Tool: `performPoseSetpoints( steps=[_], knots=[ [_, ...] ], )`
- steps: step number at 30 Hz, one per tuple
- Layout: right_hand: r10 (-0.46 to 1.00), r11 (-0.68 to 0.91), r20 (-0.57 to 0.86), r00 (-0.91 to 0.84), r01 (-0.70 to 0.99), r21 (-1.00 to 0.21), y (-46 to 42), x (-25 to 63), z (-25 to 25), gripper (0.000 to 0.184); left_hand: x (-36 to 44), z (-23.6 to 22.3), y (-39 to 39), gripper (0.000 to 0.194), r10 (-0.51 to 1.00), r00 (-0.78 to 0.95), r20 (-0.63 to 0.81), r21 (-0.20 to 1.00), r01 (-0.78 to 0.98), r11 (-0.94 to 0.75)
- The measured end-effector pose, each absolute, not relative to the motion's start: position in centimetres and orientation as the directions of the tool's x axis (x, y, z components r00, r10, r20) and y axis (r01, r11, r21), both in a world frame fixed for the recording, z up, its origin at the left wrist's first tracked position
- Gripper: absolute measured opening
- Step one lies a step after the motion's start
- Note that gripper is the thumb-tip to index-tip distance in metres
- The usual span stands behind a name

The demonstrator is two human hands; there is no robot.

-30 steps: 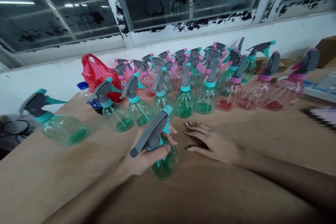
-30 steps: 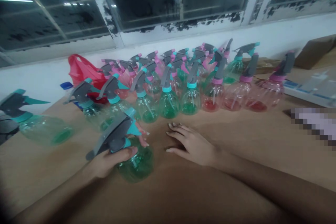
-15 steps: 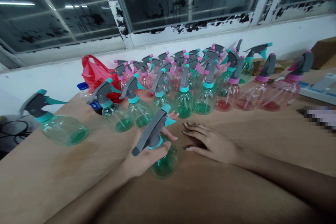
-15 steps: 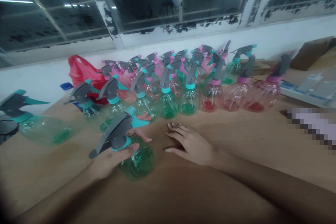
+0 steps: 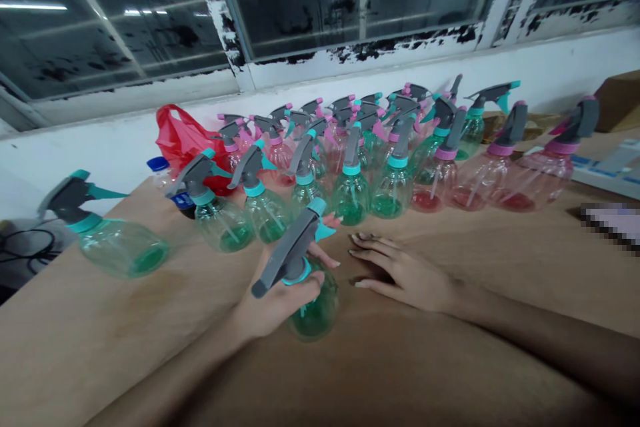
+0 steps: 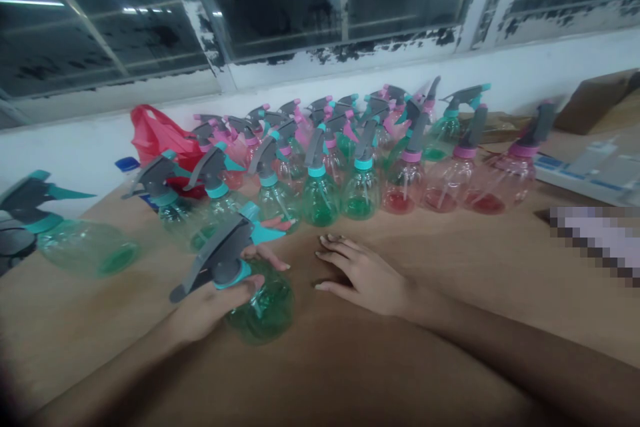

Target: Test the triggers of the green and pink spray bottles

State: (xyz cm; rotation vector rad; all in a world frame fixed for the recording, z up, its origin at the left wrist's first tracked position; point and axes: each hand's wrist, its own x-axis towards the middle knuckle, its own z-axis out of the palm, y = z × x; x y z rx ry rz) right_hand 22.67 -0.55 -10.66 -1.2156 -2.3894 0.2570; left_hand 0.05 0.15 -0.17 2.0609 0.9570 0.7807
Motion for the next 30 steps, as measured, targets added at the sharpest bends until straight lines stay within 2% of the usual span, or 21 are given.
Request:
performPoseSetpoints(
  steps=[13,22,30],
  knots=[
    [0.792,0.609,0.330,-0.514,0.710,-0.355,-0.51,22.71,-10.77,0.055,-0.04,-0.42,0.09,0.020,0.835,0.505,0.219,0.788,0.413,-0.457],
    [0.804,0.594,0.296,-0.516,0.728,-0.342,-0.56,22.59,-10.54,0.058,-0.28,-0.54,0.16,0.020,0.829,0.532,0.174,0.792,0.424,-0.439],
    [0.797,0.603,0.321,-0.512,0.709,-0.366,-0.50,22.68,-10.74,0.055,-0.33,-0.26,0.09,0.018,0.819,0.540,0.196,0.792,0.405,-0.457]
  ],
)
